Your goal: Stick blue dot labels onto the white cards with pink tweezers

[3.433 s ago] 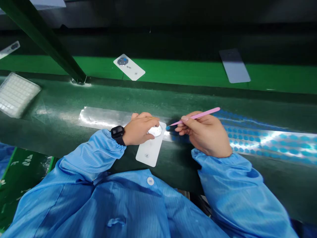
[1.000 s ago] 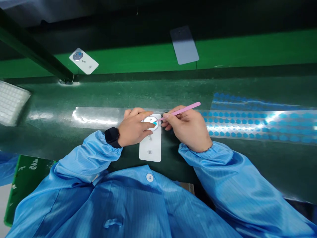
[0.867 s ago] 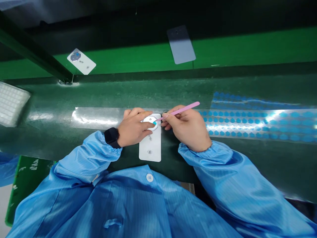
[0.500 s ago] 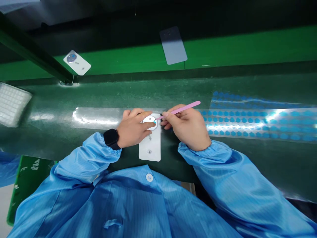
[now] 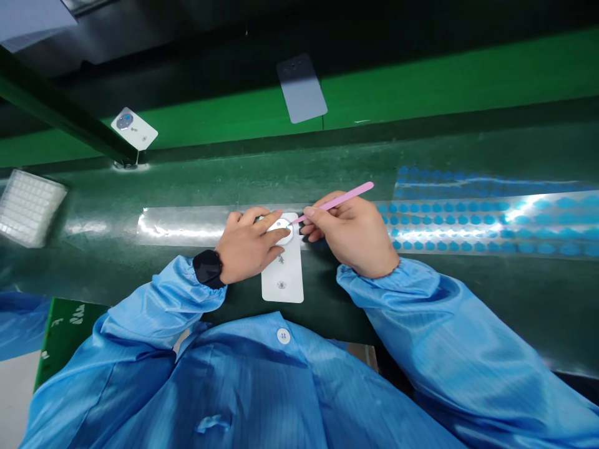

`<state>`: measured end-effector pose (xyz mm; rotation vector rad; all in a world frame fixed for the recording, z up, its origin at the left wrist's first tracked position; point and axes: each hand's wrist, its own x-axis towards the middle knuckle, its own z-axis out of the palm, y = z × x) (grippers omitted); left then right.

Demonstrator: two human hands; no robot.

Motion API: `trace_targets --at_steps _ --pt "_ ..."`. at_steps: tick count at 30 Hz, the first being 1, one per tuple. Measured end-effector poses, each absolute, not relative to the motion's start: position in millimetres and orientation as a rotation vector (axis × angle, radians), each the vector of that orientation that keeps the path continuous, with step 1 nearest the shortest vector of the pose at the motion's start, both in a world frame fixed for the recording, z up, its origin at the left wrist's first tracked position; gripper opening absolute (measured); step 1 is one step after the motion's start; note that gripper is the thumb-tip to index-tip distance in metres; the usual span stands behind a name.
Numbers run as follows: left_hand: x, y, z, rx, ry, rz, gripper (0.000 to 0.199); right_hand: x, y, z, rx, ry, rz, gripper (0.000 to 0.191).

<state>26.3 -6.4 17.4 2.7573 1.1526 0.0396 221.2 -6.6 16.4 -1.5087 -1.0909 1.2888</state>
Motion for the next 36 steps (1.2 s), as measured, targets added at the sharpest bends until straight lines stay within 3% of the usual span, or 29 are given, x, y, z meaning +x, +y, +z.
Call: trace_targets --at_steps 15,36 --pt "27.7 -3.4 20.9 2.797 1.164 -0.055 0.029 221.7 -4.4 15.4 -1.518 -1.070 1.326 0.019" --pt "26.8 0.0 15.5 2.741 1.199 0.076 0.027 221.3 -2.5 16.2 -1.500 -1.056 1.368 0.015"
